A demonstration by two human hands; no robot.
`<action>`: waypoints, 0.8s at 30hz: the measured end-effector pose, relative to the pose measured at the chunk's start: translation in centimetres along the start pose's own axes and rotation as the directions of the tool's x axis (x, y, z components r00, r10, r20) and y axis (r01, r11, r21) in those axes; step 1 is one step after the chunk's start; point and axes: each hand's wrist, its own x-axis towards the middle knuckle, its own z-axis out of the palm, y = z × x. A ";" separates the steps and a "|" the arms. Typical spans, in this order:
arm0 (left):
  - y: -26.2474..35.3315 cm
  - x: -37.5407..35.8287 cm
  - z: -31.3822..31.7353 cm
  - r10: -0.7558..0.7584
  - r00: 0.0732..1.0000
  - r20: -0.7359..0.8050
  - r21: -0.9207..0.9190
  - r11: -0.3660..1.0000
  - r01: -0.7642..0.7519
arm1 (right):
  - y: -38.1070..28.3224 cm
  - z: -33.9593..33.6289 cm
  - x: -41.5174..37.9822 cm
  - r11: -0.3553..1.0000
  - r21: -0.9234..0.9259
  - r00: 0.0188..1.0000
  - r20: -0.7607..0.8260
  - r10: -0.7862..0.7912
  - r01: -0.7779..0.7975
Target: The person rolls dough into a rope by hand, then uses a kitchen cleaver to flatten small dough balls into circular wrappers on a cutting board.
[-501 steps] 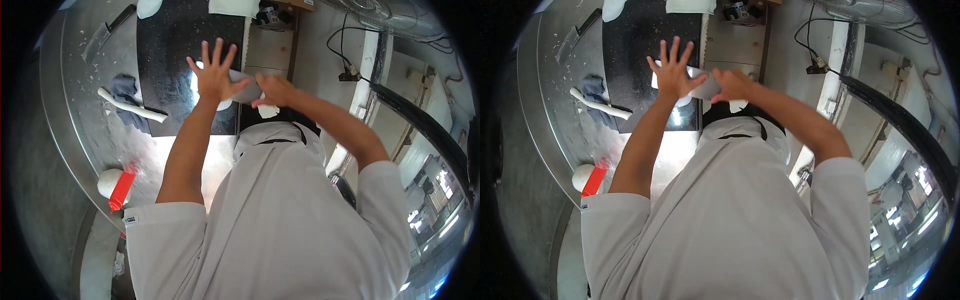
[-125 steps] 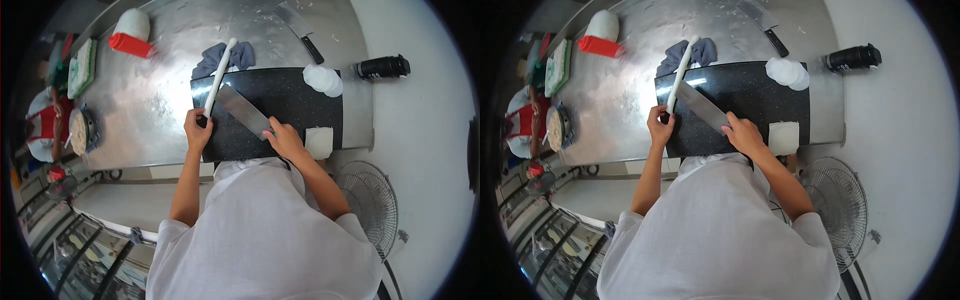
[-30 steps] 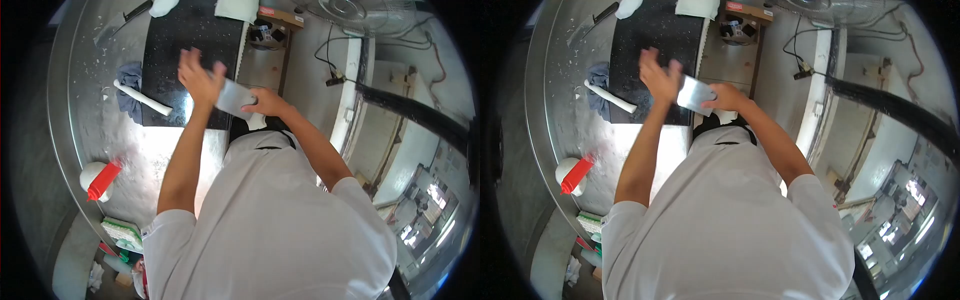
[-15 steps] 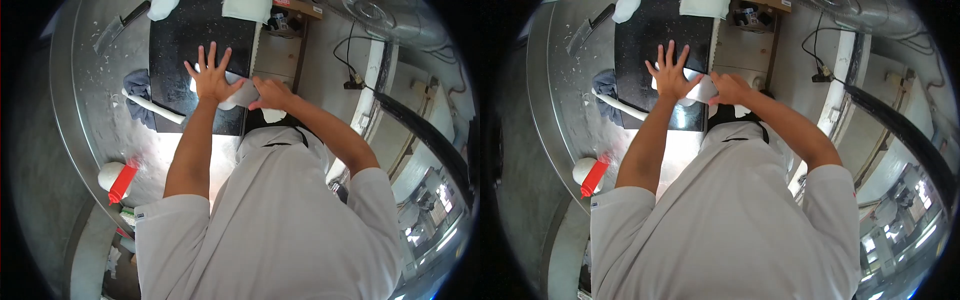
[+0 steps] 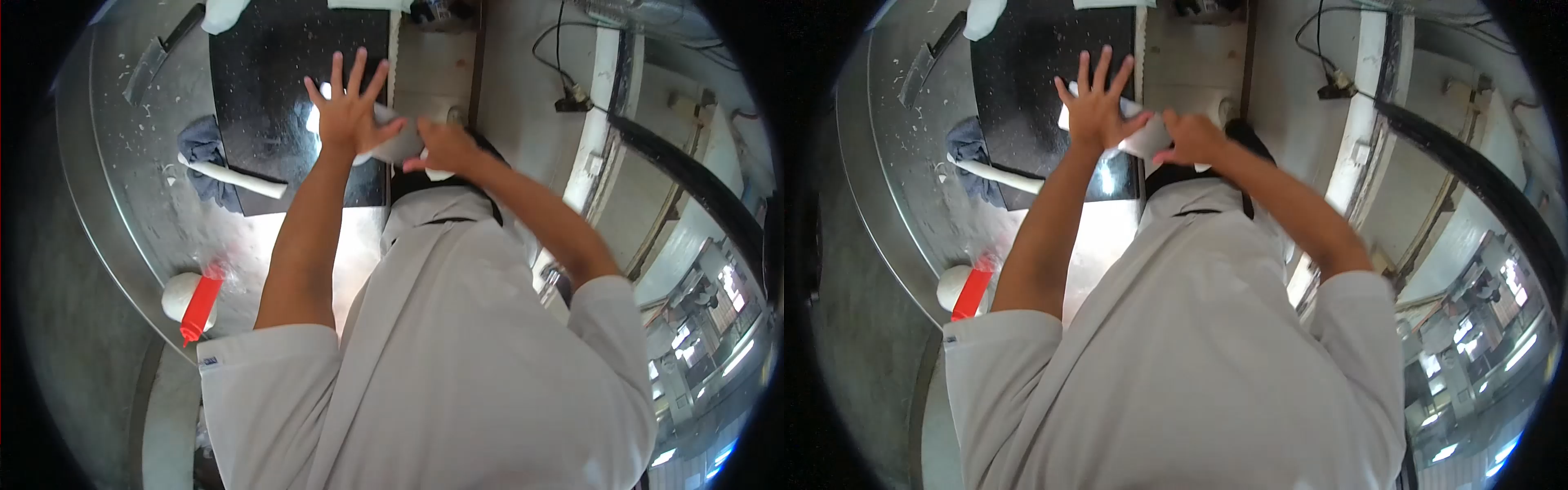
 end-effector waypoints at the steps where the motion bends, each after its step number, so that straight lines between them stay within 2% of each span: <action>1: -0.3 0.3 0.3 -0.041 0.998 -0.045 -0.010 0.999 0.041 | 0.9 -1.1 1.1 0.995 -0.089 0.999 -0.006 -0.034 0.034; 3: -0.8 1.2 1.0 -0.138 0.977 -0.162 -0.036 0.990 0.133 | 2.4 -3.7 3.9 0.966 -0.132 0.974 -0.027 -0.226 0.221; 5: -2.3 2.4 1.4 -0.204 0.955 -0.217 -0.015 0.978 0.206 | 3.5 -5.7 7.2 0.885 -0.175 0.889 -0.083 -0.450 0.432; 6: 0.9 3.8 -6.0 -0.378 0.912 0.162 0.067 0.926 0.372 | 2.4 -6.2 7.1 0.909 -0.121 0.914 -0.035 -0.405 0.399; 7: -0.3 3.6 -4.6 -0.370 0.923 0.103 0.064 0.929 0.365 | 1.2 -6.8 7.1 0.931 -0.068 0.933 0.016 -0.359 0.359; 8: -2.7 2.4 -1.4 -0.231 0.970 -0.080 0.005 0.973 0.232 | 0.6 -7.5 7.6 0.947 -0.035 0.947 0.061 -0.316 0.318; 9: -4.2 1.5 1.7 -0.090 0.956 -0.278 -0.029 0.996 0.085 | 0.4 -5.2 6.7 0.952 -0.025 0.952 0.043 -0.304 0.305; 11: -2.3 -0.9 1.9 -0.079 0.980 -0.182 -0.029 0.997 0.075 | -1.6 -4.4 2.9 0.996 -0.011 0.987 0.139 -0.086 0.088; 12: -1.4 -0.9 1.6 -0.073 0.988 -0.136 -0.036 0.997 0.068 | -1.2 -3.5 2.2 0.996 0.015 0.988 0.130 -0.084 0.083; 14: -1.0 0.3 1.2 -0.098 0.989 -0.112 -0.045 0.995 0.093 | 0.7 -3.6 3.2 0.993 0.018 0.989 0.090 -0.118 0.117; 15: -0.9 1.1 0.6 -0.170 0.983 -0.069 0.018 0.985 0.172 | 0.9 -5.0 4.5 0.986 -0.107 0.985 0.131 -0.111 0.125; 17: -1.5 2.4 0.5 -0.290 0.941 -0.174 -0.015 0.956 0.292 | 0.8 -8.9 6.9 0.958 -0.112 0.962 0.103 -0.253 0.264; 19: -2.4 3.8 0.2 -0.359 0.908 -0.216 0.010 0.929 0.369 | 0.2 -11.6 10.0 0.931 -0.175 0.945 0.127 -0.301 0.321; 20: -2.9 4.3 -0.1 -0.353 0.906 -0.235 0.026 0.929 0.369 | -0.2 -12.4 10.6 0.916 -0.209 0.937 0.141 -0.319 0.343; 21: -3.3 4.3 -0.3 -0.351 0.915 -0.200 0.040 0.930 0.365 | -0.5 -11.7 9.8 0.928 -0.154 0.938 0.129 -0.321 0.339; 23: -3.5 2.6 -0.1 -0.247 0.957 -0.151 0.060 0.964 0.258 | -0.8 -9.1 8.1 0.945 -0.033 0.942 0.103 -0.321 0.325; 24: -3.0 0.9 0.6 -0.184 0.973 -0.137 0.036 0.981 0.190 | -0.1 -6.7 6.7 0.955 -0.081 0.956 0.096 -0.278 0.286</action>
